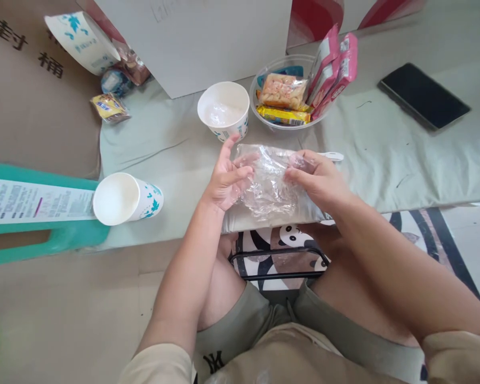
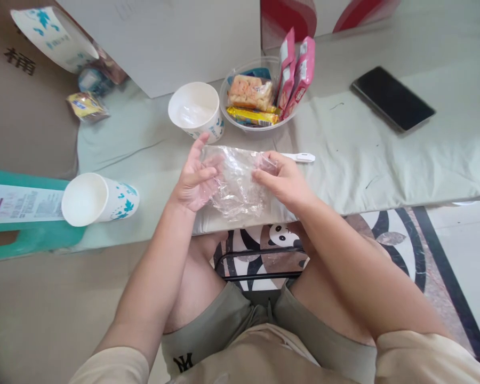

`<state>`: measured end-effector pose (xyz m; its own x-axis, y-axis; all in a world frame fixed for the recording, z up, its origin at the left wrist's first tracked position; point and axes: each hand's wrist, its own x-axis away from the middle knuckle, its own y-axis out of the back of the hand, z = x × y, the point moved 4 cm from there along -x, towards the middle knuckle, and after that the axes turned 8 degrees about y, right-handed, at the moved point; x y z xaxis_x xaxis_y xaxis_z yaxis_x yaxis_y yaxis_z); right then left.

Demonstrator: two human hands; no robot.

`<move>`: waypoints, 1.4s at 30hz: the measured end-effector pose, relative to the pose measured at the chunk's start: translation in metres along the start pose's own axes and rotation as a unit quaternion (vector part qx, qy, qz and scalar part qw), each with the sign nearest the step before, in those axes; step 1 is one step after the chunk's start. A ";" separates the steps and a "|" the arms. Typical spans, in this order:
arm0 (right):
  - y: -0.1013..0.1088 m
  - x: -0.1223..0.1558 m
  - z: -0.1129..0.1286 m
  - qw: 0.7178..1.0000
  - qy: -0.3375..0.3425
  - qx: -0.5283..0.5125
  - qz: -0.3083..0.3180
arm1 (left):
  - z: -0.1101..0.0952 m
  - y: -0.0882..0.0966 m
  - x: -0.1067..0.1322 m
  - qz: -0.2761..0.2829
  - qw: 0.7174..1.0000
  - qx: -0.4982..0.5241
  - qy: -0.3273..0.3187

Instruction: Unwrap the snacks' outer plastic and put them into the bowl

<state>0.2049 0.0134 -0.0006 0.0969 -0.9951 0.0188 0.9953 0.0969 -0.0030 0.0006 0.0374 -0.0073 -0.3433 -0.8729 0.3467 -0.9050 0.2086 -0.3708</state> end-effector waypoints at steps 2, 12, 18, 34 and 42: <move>-0.001 0.001 0.006 0.999 0.005 -0.044 -0.021 | 0.003 -0.008 0.002 0.047 0.997 0.038 0.056; -0.009 0.003 -0.001 0.992 -0.071 -0.100 0.043 | 0.003 -0.012 -0.002 -0.076 0.994 -0.080 0.012; 0.001 0.001 -0.001 0.996 -0.046 -0.072 -0.034 | -0.001 -0.006 0.000 -0.080 0.989 -0.119 -0.021; 0.004 0.001 0.008 0.987 -0.008 -0.162 0.014 | -0.016 0.006 0.004 -0.042 0.997 -0.054 -0.037; 0.007 0.001 0.002 1.000 0.014 0.001 -0.008 | -0.006 0.006 -0.005 -0.064 0.985 -0.124 -0.100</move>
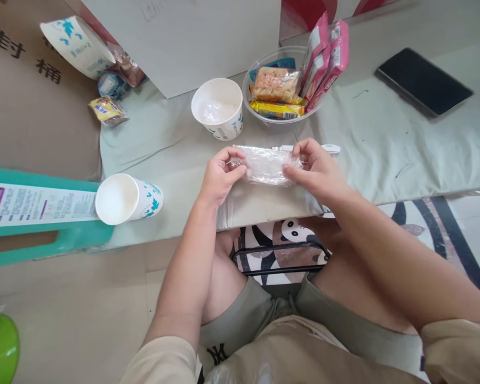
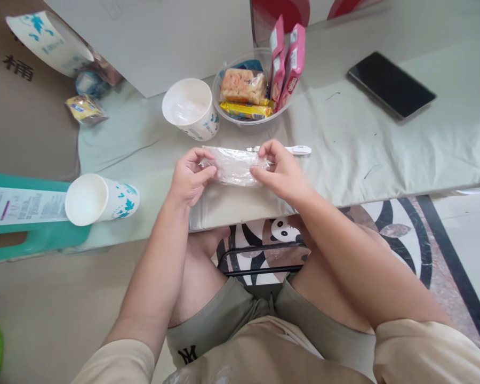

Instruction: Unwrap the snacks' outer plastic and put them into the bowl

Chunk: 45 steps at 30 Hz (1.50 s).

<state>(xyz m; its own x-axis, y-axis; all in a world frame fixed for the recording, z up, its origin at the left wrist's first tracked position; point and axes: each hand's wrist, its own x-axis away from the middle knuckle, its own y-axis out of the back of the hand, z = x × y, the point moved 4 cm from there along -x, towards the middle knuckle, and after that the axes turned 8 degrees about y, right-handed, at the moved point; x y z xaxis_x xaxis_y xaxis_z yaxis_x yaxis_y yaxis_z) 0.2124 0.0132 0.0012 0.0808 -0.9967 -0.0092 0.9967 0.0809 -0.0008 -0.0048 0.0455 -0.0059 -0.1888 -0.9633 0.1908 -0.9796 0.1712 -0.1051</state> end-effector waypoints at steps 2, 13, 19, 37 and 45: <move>-0.002 0.001 -0.002 1.000 -0.014 -0.001 0.021 | -0.001 0.004 -0.003 -0.028 0.999 0.007 -0.016; -0.020 0.026 0.024 0.909 0.295 0.293 0.006 | -0.003 -0.040 0.031 0.041 0.992 0.076 0.092; -0.018 0.030 0.022 0.938 0.285 0.198 -0.001 | 0.007 -0.042 0.020 0.006 0.987 0.067 0.146; -0.011 0.012 0.004 0.999 0.013 -0.031 0.019 | 0.006 -0.040 0.017 0.032 0.995 0.009 0.098; 0.001 0.009 0.011 0.994 0.085 0.070 -0.002 | 0.003 -0.045 0.010 0.053 0.996 0.028 0.067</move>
<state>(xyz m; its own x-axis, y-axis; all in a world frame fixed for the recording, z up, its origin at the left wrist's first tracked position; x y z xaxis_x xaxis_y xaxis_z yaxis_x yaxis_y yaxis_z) 0.2142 0.0038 0.0124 0.0872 -0.9801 -0.1785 0.9884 0.0628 0.1382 0.0373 0.0280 -0.0020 -0.3021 -0.9037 0.3035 -0.9491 0.2552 -0.1847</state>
